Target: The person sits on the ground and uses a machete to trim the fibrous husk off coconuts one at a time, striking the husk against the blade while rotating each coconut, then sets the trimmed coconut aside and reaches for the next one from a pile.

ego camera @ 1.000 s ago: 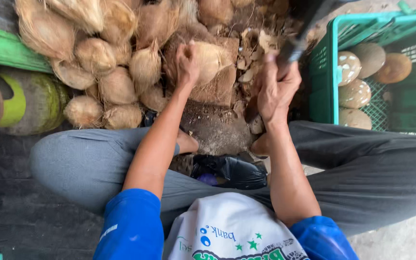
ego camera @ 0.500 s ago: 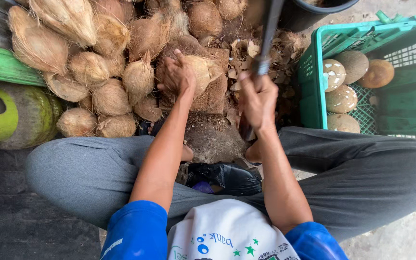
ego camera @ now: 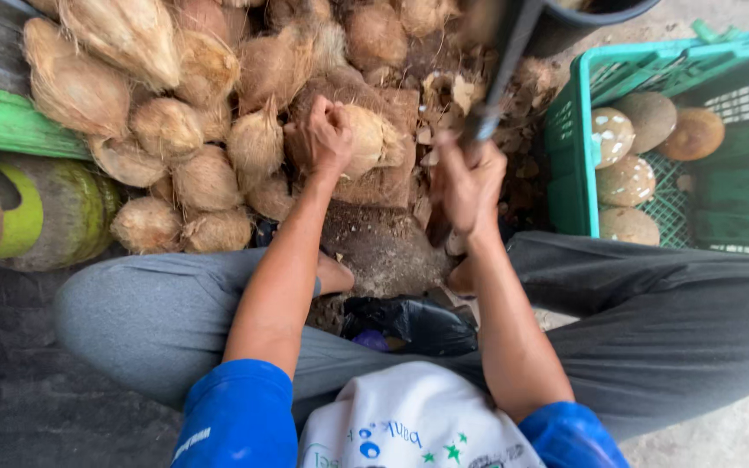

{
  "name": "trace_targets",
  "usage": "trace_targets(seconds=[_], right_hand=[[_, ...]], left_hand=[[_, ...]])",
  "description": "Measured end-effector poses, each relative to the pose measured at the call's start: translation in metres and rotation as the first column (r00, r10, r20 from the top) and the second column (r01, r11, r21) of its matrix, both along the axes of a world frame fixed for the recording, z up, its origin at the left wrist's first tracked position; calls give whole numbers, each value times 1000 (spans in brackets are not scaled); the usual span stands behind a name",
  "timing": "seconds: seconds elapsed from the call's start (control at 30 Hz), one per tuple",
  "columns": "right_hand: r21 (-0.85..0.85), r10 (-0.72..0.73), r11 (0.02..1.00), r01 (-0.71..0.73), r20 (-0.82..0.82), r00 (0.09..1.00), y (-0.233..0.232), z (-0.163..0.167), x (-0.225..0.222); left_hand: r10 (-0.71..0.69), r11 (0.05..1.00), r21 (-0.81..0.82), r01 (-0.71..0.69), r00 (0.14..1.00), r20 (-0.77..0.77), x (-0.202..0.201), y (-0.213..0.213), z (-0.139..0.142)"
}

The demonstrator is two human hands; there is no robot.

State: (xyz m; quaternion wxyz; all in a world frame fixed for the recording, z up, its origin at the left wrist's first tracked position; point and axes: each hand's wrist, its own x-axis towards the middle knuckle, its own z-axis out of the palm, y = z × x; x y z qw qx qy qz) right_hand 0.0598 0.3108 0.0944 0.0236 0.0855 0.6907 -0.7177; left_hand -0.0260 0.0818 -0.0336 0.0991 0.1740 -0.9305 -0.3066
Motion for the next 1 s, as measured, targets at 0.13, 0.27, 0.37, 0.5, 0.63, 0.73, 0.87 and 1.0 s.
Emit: trace_targets(seconds=[0.13,0.27,0.37,0.5,0.63,0.73,0.87,1.0], right_hand=[[-23,1,1000,-2,-35,999,-29,3,8],[215,213,895,-390,562,799,-38,-7,16],[195,230,942,-272,214,949,-22,-8,8],[27,-7,1000,7,0,1000,-22,-11,10],[336,260,881,-333,244,934,-39,-20,20],[320,262,822,-470,521,812,-33,-15,12],[91,174,978,-185,124,977,-21,-1,1],[110,49,992,-57,76,996,-31,-17,8]], left_hand=[[-115,993,26,118,990,-86,8,-6,-16],[-207,975,36,218,959,-196,18,-17,-15],[-225,962,83,259,930,-290,30,-22,-12],[-196,960,150,237,950,-244,40,-28,-15],[-178,968,131,215,953,-246,37,-31,-17],[-145,947,256,193,970,-196,35,-33,-15],[-174,949,244,199,977,-123,38,-38,-13],[-268,952,103,288,947,-174,36,-39,-15]])
